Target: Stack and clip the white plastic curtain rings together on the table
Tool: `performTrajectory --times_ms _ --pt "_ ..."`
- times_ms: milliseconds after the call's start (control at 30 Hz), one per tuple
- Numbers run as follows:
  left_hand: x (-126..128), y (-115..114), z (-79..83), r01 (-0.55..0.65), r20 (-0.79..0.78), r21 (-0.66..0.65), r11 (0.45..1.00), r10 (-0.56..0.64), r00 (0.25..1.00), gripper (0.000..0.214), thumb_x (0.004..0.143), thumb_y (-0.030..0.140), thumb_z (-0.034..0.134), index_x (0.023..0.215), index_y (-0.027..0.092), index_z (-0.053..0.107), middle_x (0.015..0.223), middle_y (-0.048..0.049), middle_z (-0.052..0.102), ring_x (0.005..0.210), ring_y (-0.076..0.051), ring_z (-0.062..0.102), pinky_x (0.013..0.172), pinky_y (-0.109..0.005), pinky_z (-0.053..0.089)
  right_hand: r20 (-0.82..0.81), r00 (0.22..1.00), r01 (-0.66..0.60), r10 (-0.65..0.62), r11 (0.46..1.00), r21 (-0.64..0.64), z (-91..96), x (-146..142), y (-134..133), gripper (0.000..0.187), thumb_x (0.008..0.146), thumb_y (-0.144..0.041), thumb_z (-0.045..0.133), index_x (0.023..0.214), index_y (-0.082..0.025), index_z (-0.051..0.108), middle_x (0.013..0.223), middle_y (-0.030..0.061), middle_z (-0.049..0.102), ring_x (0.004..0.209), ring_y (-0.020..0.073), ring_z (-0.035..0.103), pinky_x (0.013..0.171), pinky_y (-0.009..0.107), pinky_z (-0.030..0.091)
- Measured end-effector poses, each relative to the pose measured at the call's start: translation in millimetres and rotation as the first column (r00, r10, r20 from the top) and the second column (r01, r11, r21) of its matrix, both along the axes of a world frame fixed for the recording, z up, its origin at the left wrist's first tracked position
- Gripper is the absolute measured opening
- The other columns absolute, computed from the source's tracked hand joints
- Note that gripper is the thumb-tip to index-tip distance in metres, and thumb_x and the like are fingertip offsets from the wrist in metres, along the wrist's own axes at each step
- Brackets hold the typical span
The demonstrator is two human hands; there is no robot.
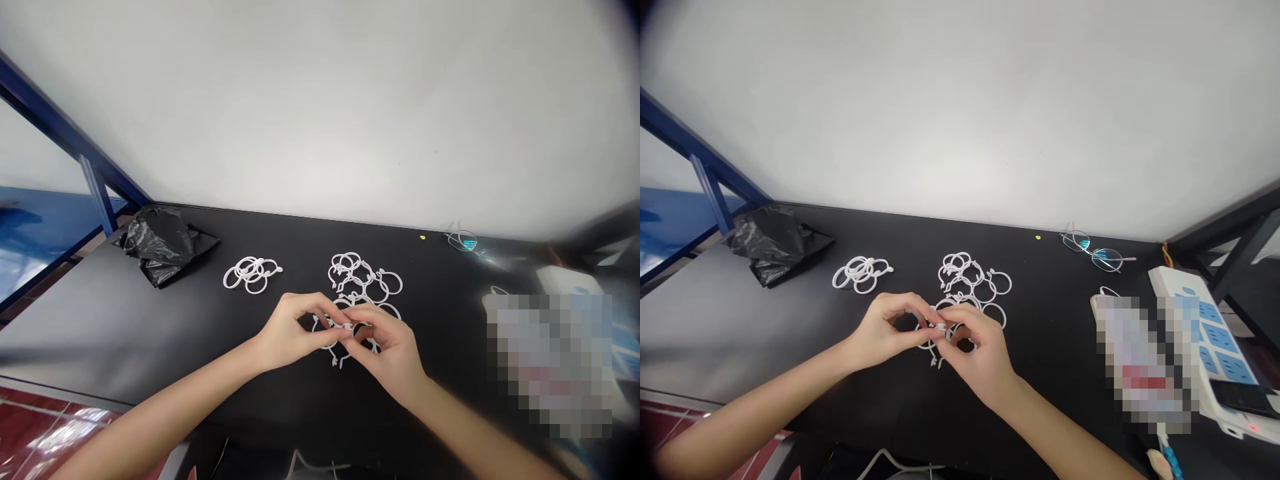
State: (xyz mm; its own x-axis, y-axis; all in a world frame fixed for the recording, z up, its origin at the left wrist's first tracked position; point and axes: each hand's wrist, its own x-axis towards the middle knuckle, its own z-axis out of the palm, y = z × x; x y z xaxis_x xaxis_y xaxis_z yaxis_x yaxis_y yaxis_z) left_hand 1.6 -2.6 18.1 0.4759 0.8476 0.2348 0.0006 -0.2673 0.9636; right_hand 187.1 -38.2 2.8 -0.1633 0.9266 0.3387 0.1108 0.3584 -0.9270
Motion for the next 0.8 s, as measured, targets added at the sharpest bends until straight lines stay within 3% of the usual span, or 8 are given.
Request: performTrajectory --times_ms 100,200,333,467,567,800 --pt "2 0 -2.2 -0.072 -0.062 0.225 0.972 0.088 0.994 0.026 0.078 0.027 0.078 0.1 0.017 0.067 0.101 -0.0092 0.069 0.09 -0.019 0.066 0.068 -0.027 0.057 -0.096 0.992 0.082 -0.087 0.995 -0.048 0.9 1 1 0.013 0.081 -0.011 0.072 0.086 -0.023 0.073 0.095 0.0061 0.073 0.083 0.0192 0.072 0.061 0.028 0.063" --pt "3 -1 -5.6 0.007 -0.146 0.347 0.938 0.047 0.988 0.051 0.075 0.034 0.081 0.119 0.02 0.06 0.112 -0.0115 0.067 0.1 -0.023 0.064 0.08 -0.034 0.057 -0.153 0.981 0.116 -0.115 0.993 -0.004 1.7 1 -2 0.017 0.08 -0.009 0.073 0.086 -0.025 0.074 0.096 0.0049 0.074 0.085 0.0199 0.073 0.071 0.033 0.064" --pt "4 -2 -6.9 0.056 -0.193 0.275 0.96 -0.002 0.981 0.046 0.084 0.031 0.073 0.126 0.02 0.058 0.109 -0.0103 0.069 0.093 -0.019 0.065 0.081 -0.032 0.057 -0.144 0.984 0.117 -0.102 0.989 0.096 0.4 1 -5 0.024 0.082 -0.007 0.07 0.094 -0.028 0.075 0.104 0.0051 0.07 0.088 0.02 0.071 0.078 0.038 0.062" --pt "0 2 -2.4 0.05 -0.172 0.186 0.981 -0.018 0.985 0.042 0.082 0.032 0.074 0.119 0.017 0.063 0.105 -0.0091 0.068 0.085 -0.017 0.063 0.072 -0.028 0.056 -0.006 0.985 0.172 -0.175 0.963 0.209 -0.4 6 -3 0.031 0.084 -0.005 0.066 0.102 -0.029 0.076 0.088 0.0029 0.067 0.077 0.0154 0.066 0.064 0.029 0.057" --pt "-3 5 1.2 0.096 -0.167 0.127 0.987 -0.074 0.983 0.039 0.083 0.032 0.073 0.119 0.018 0.064 0.103 -0.0079 0.068 0.085 -0.017 0.063 0.075 -0.029 0.056 0.029 0.989 0.134 -0.144 0.965 0.226 1.1 7 -2 0.029 0.086 -0.005 0.063 0.101 -0.027 0.075 0.079 0.0015 0.067 0.068 0.0143 0.063 0.057 0.027 0.054" --pt "-5 6 3.7 0.145 -0.184 0.098 0.985 -0.125 0.975 0.037 0.082 0.032 0.074 0.115 0.018 0.065 0.099 -0.0066 0.067 0.085 -0.016 0.062 0.078 -0.029 0.054 0.021 0.987 0.149 -0.159 0.96 0.236 2.7 4 -5 0.019 0.087 -0.008 0.062 0.088 -0.023 0.073 0.073 0.0024 0.068 0.066 0.0165 0.064 0.056 0.029 0.054"
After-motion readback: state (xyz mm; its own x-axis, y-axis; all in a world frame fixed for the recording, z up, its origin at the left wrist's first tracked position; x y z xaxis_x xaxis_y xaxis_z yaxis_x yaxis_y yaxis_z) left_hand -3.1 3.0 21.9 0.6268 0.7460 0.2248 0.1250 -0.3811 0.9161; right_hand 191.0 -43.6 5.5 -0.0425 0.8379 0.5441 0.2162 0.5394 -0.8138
